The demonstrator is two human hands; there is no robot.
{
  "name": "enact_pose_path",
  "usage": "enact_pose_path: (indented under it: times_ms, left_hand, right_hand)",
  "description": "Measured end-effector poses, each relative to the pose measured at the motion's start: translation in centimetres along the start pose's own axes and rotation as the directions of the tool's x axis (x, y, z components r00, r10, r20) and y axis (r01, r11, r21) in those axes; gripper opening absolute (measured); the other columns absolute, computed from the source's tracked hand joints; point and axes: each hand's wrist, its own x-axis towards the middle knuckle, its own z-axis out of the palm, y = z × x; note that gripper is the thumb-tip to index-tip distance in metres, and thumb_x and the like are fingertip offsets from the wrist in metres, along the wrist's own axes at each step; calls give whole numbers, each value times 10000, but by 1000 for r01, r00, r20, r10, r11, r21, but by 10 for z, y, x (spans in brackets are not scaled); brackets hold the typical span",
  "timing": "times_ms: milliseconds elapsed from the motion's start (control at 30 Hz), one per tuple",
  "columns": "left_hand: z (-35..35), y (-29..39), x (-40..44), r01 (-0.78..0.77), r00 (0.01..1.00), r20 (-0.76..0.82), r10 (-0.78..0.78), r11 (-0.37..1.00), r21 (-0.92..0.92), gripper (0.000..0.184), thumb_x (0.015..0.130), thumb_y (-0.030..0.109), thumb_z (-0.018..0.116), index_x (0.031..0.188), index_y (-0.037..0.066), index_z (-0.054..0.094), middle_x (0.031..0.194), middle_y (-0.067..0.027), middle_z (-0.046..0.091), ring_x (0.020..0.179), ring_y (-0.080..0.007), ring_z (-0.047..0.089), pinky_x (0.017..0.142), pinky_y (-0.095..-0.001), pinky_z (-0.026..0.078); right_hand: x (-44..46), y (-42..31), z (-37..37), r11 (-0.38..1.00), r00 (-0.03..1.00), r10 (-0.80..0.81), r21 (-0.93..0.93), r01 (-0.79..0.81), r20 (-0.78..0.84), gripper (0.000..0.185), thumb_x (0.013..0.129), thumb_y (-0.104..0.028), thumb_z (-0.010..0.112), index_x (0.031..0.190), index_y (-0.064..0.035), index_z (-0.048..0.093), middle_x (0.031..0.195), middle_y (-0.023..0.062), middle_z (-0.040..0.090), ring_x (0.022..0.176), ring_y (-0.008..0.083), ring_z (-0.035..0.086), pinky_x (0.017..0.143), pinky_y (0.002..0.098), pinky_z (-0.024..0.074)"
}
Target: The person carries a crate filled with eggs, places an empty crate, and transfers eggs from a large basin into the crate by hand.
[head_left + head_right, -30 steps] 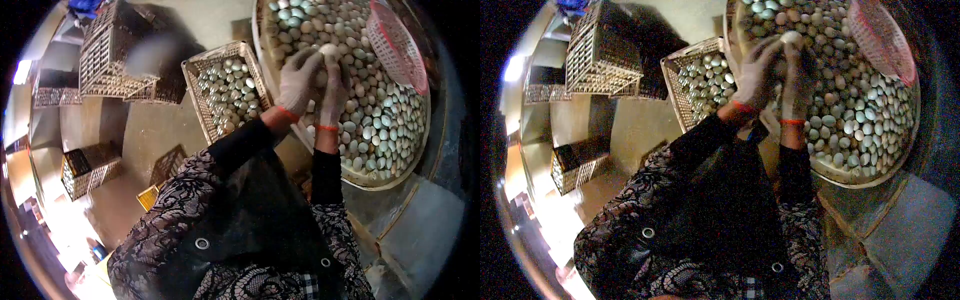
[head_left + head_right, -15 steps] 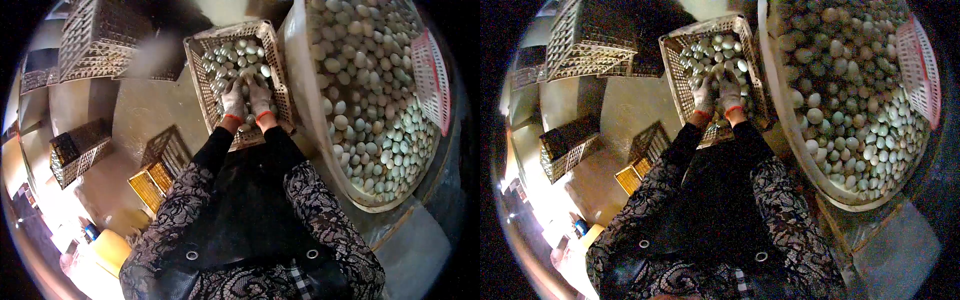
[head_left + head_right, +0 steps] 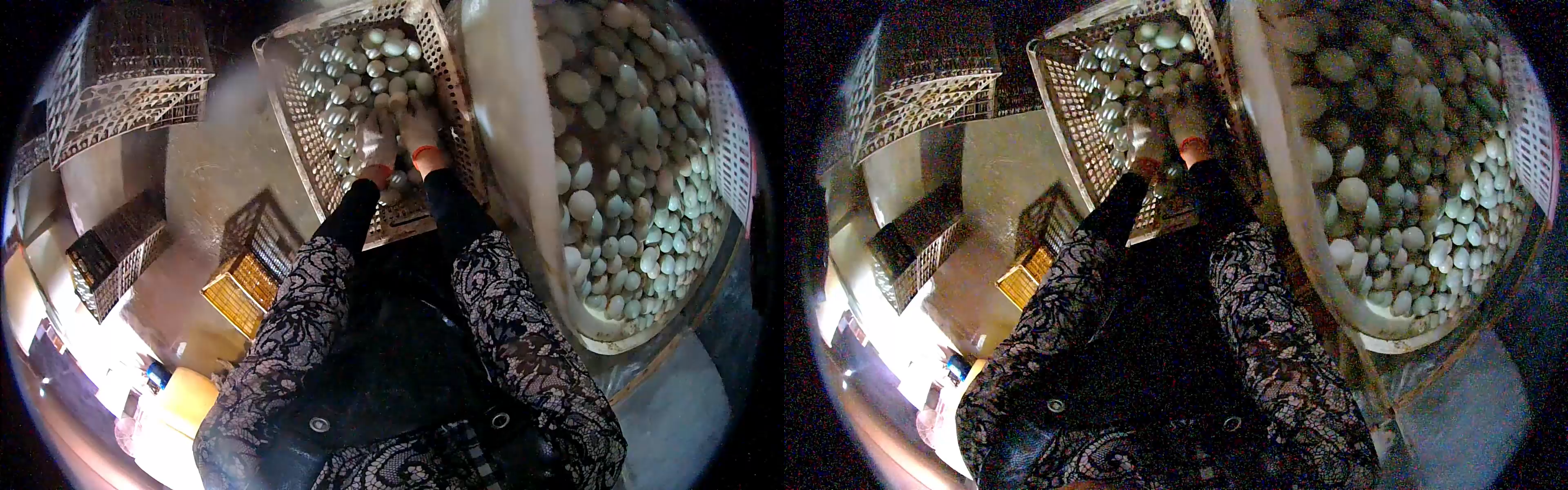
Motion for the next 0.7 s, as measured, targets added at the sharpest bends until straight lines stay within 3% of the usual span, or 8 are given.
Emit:
enact_pose_path:
  times_ms: [133, 233, 333, 400, 500, 600, 667, 700]
  left_hand:
    - [0, -33, -14, -21, 993, 114, -1, 980, 196, 389, 874, 314, 464, 1150, 50, 536, 1039, -238, 569, 948, -390, 529, 827, -453, 420]
    - [-31, 10, -11, 13, 971, 200, -134, 860, 510, 389, 799, 312, 560, 1158, 161, 555, 979, -190, 614, 853, -363, 592, 753, -438, 467]
    - [-67, 59, -10, 69, 986, 158, -56, 995, -79, 437, 827, 158, 592, 1232, 41, 479, 1108, -65, 570, 874, -161, 561, 736, -257, 482]
    - [-88, 138, -22, 75, 997, 28, -75, 760, -645, 278, 859, 25, 492, 1128, -40, 520, 1096, -109, 572, 999, -182, 538, 891, -296, 424]
    - [-116, 251, -47, -382, 903, -42, 427, 757, -529, 278, 849, 34, 513, 1121, -22, 533, 1082, -105, 578, 968, -179, 553, 861, -283, 445]
    - [-95, 318, -82, -298, 808, 337, 483, 829, -473, 300, 854, 39, 505, 1148, -18, 525, 1060, -123, 608, 972, -172, 571, 856, -293, 447]
    - [-75, 344, -88, -503, 658, 656, 370, 864, 18, 300, 887, 220, 523, 1129, 46, 553, 862, -47, 632, 683, -153, 572, 605, -281, 468]
    - [-23, 302, -69, -764, 479, 509, 716, 625, -160, 336, 886, 308, 517, 1072, 33, 565, 743, -31, 610, 566, -137, 533, 512, -293, 449]
  right_hand:
    - [-6, -31, -26, 986, 998, 47, -162, -39, 50, 457, 891, -321, 425, 1291, -101, 423, 1258, 220, 437, 1080, 408, 456, 904, 444, 378]
    - [-18, -29, -36, 881, 934, -349, -315, 353, 70, 400, 861, -286, 445, 1213, -99, 483, 1142, 223, 497, 1028, 399, 478, 838, 473, 401]
    - [-57, -60, -76, 945, 967, -248, -204, 254, 56, 289, 861, -174, 450, 1117, -74, 539, 1043, 171, 563, 946, 366, 529, 803, 419, 432]
    - [-95, -123, -162, 962, 949, -272, 64, 265, 161, 245, 869, -150, 461, 1063, -48, 572, 985, 152, 596, 905, 330, 560, 773, 379, 454]
    - [-149, -212, -305, 879, 970, -243, 418, 230, -25, 230, 872, -182, 510, 1022, -32, 598, 966, 123, 623, 926, 254, 585, 784, 345, 459]
    - [-161, -185, -372, 957, 971, -72, 257, 132, -229, 256, 889, -203, 496, 1069, -39, 575, 1054, 114, 600, 979, 237, 571, 844, 333, 439]
    - [-156, -121, -396, 997, 966, -57, 30, 67, -251, 301, 910, -194, 448, 1179, -68, 496, 1150, 148, 536, 1021, 269, 554, 865, 354, 442]
    - [-150, -74, -389, 996, 972, -41, -86, 22, -233, 342, 929, -199, 409, 1251, -85, 437, 1235, 160, 479, 1056, 276, 538, 874, 358, 442]
